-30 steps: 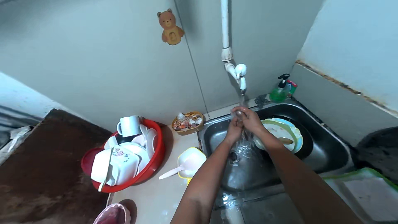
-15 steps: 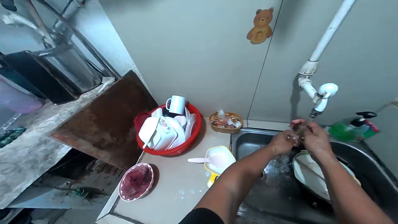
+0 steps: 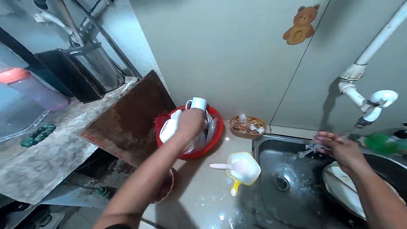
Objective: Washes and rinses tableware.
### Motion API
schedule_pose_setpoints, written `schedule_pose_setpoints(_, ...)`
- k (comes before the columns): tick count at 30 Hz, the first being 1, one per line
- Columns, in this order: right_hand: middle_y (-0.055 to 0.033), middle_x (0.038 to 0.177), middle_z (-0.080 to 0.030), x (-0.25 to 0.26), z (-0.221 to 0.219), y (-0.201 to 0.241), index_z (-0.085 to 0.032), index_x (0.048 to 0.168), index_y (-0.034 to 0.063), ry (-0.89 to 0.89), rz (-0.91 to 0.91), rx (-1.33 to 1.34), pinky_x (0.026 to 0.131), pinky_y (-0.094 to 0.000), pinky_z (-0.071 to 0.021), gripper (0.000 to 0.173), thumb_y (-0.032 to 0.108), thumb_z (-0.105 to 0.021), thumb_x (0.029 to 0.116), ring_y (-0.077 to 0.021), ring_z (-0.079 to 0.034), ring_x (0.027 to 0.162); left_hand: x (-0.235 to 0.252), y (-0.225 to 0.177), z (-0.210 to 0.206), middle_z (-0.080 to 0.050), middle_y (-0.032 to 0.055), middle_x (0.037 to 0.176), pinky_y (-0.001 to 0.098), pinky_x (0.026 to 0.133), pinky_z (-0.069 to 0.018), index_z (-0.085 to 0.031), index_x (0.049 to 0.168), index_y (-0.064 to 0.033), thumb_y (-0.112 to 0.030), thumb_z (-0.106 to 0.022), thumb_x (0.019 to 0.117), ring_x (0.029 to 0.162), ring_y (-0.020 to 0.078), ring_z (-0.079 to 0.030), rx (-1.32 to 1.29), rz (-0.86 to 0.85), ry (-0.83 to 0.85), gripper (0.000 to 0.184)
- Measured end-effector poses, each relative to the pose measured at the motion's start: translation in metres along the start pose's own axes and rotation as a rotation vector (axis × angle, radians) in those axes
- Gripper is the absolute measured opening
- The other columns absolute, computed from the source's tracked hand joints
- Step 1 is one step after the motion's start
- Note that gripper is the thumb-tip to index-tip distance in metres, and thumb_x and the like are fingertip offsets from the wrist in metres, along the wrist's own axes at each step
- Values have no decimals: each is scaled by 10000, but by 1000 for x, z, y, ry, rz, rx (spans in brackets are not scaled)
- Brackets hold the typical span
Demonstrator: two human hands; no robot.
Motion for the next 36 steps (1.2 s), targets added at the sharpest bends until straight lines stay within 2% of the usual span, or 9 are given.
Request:
schedule_pose_setpoints(4,-108,1229,-657,-1,-9,-9,-575,1355,47,-56,-103,40,809,-382,-560,297,112,-475,1083,-162,-667,969,5,83,0,-702,249,1054,669,823,-529,-708,1011,-9,-271,-481,1070,1046,455,-677,92,200,23,352)
schedule_pose_setpoints(11,-129,1157,-651,-20,-44,-41,-548,1374,35,-121,-156,79,771,-392,-556,316,123,-492,1075,-182,-653,914,45,75,-56,-657,263,1197,630,881,-541,-679,1133,46,-176,-490,1060,1112,448,-655,100,97,81,301)
schedule_pose_setpoints(14,-200,1204,-669,-45,-80,-57,-568,1370,18,146,-125,-151,820,-507,-567,314,132,-487,1088,-299,-683,986,58,71,-65,-649,268,1195,618,870,-547,-670,1126,63,-158,-483,1058,1095,448,-659,137,44,51,297)
schedule_pose_setpoints(20,-227,1089,-694,-124,-158,-54,-433,1500,88,571,-257,-400,783,-536,-594,552,424,-532,1073,-357,-721,902,67,65,-57,-679,259,1162,629,869,-534,-686,1082,50,-186,-509,1039,1108,437,-661,168,54,115,298)
schedule_pose_setpoints(24,-226,1097,-685,-142,-180,-61,-346,1540,80,506,-300,-351,737,-478,-621,561,330,-546,1080,-306,-736,812,81,75,-63,-675,284,1162,650,890,-532,-558,1335,18,-242,-517,1060,1101,466,-669,46,85,46,381)
schedule_pose_setpoints(28,-237,1139,-666,-148,-187,-66,-342,1536,35,422,-241,-331,780,-483,-605,511,134,-512,1064,-311,-722,878,94,83,-72,-670,266,1172,673,939,-493,-656,1166,9,-408,-508,1065,1145,447,-642,-68,70,114,454)
schedule_pose_setpoints(31,-252,1166,-666,-151,-182,-67,-406,1508,4,334,-169,-307,826,-503,-593,495,94,-515,1034,-328,-716,933,75,75,-49,-650,288,1257,717,1022,-408,-680,1214,7,-515,-491,1050,1252,484,-575,-3,118,55,579)
schedule_pose_setpoints(34,-279,1169,-665,-142,-164,-62,-385,1525,3,227,-215,-239,841,-532,-587,508,116,-509,1046,-358,-715,938,52,55,-25,-649,278,1253,693,1043,-388,-665,1260,-10,-413,-564,1040,1245,485,-564,-101,-11,-172,470)
schedule_pose_setpoints(36,-257,1081,-685,-127,-144,-56,-352,1530,33,157,-263,-181,749,-500,-616,502,127,-494,1057,-328,-731,812,39,23,-24,-655,249,1245,663,1034,-425,-656,1287,-25,-335,-546,1055,1205,450,-595,-226,-216,-253,404)
Point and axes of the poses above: each hand's wrist, its own x-axis towards the middle knuckle, its own z-axis out of the back of the hand, y = z × x, the point moved 4 cm from there along x, towards the middle knuckle
